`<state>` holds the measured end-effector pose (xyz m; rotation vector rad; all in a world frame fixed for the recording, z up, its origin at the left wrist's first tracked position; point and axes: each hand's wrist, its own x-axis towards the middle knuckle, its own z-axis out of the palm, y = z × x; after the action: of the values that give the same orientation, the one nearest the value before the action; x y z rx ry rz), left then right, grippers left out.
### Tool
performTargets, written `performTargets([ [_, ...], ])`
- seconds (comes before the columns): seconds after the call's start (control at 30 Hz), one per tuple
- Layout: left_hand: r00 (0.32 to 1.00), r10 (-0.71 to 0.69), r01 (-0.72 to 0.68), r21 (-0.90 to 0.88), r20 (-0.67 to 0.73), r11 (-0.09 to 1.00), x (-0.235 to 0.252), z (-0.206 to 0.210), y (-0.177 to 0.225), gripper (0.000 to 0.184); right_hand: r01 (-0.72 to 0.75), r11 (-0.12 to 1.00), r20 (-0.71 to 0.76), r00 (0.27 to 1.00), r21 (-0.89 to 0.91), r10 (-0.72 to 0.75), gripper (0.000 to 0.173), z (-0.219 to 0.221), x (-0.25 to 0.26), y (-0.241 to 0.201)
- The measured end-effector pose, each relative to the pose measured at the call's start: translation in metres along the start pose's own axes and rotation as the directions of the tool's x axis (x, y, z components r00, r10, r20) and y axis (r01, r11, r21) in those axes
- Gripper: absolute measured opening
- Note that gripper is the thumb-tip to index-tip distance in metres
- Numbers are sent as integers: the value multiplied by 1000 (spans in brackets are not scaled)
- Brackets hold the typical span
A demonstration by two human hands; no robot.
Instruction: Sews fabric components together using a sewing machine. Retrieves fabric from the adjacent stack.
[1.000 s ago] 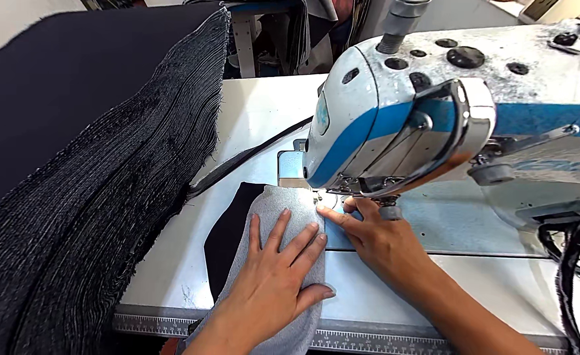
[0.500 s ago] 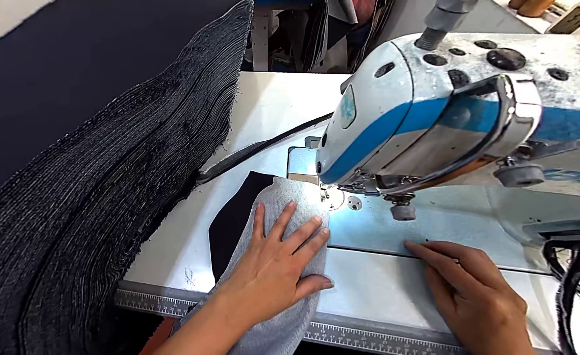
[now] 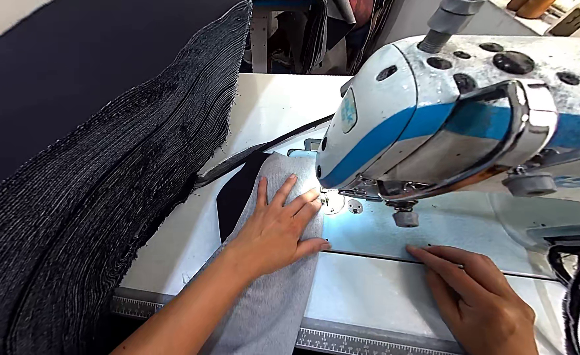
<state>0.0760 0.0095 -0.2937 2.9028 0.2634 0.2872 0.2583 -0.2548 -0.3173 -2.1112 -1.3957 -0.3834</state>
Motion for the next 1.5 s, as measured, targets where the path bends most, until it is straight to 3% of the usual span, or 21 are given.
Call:
performTargets([
  [0.53, 999, -41, 41, -13, 5, 999, 4, -1, -1, 70, 24, 1000, -62, 998, -7, -24, 35, 4, 2, 3],
  [0.63, 995, -96, 96, 17, 5, 995, -15, 0, 17, 70, 23, 998, -115, 993, 51, -17, 32, 5, 4, -15],
  [0.7, 988, -138, 140, 36, -66, 989, -47, 5, 44, 70, 33, 979, -97, 995, 201, -13, 26, 6, 3, -49],
  [0.77, 970, -152, 159, 26, -191, 987, -87, 17, 72, 69, 116, 932, -38, 993, 342, -109, 24, 16, -7, -86],
  [0.83, 960, -162, 146, -85, -230, 986, -124, 15, 88, 64, 222, 897, -18, 972, 381, -233, 24, 33, -22, -111],
  [0.9, 923, -263, 193, -252, -280, 948, -148, -9, 82, 48, 289, 890, -27, 954, 352, -299, 24, 45, -34, -123],
  [0.97, 823, -397, 359, -168, -407, 918, -158, -33, 51, 38, 318, 903, -37, 946, 288, -322, 25, 48, -40, -128],
  [1.0, 792, -466, 466, -102, -394, 879, -160, -42, 31, 44, 328, 909, -47, 944, 259, -327, 25, 49, -41, -130],
  [1.07, 767, -611, 599, -124, -196, 791, -156, -52, 5, 50, 333, 917, -49, 943, 218, -331, 25, 49, -40, -137],
  [1.13, 789, -610, 586, -214, -70, 782, -144, -60, 3, 36, 275, 921, -45, 961, 276, -273, 25, 44, -32, -149],
  [1.17, 805, -588, 543, -303, -78, 784, -140, -65, 10, 33, 190, 910, -1, 979, 369, -204, 29, 38, -27, -161],
  [1.2, 811, -569, 474, -421, -134, 774, -138, -72, 19, 30, 60, 856, 99, 987, 514, -128, 43, 26, -20, -176],
  [1.23, 806, -555, 377, -547, -203, 748, -136, -81, 31, 28, -114, 727, 235, 970, 677, -67, 68, 12, -10, -193],
  [1.27, 809, -530, 277, -631, -253, 724, -134, -94, 44, 26, -273, 533, 343, 939, 801, -35, 88, -2, 1, -211],
  [1.3, 826, -481, 180, -673, -292, 718, -134, -110, 59, 23, -361, 323, 390, 921, 875, -27, 91, -14, 13, -230],
  [1.33, 843, -423, 89, -688, -333, 720, -134, -126, 71, 21, -375, 133, 381, 924, 917, -18, 79, -24, 25, -248],
  [1.37, 843, -366, 7, -672, -394, 740, -136, -141, 81, 18, -331, -18, 331, 944, 944, 10, 55, -33, 38, -265],
  [1.4, 818, -325, -54, -627, -474, 777, -139, -158, 87, 16, -261, -111, 268, 962, 959, 48, 33, -41, 49, -279],
  [1.43, 770, -305, -76, -556, -560, 828, -144, -178, 89, 15, -199, -166, 214, 974, 966, 77, 21, -49, 59, -288],
  [1.5, 627, -299, -21, -399, -719, 917, -163, -223, 81, 15, -149, -289, 193, 973, 946, 129, 20, -70, 79, -295],
])
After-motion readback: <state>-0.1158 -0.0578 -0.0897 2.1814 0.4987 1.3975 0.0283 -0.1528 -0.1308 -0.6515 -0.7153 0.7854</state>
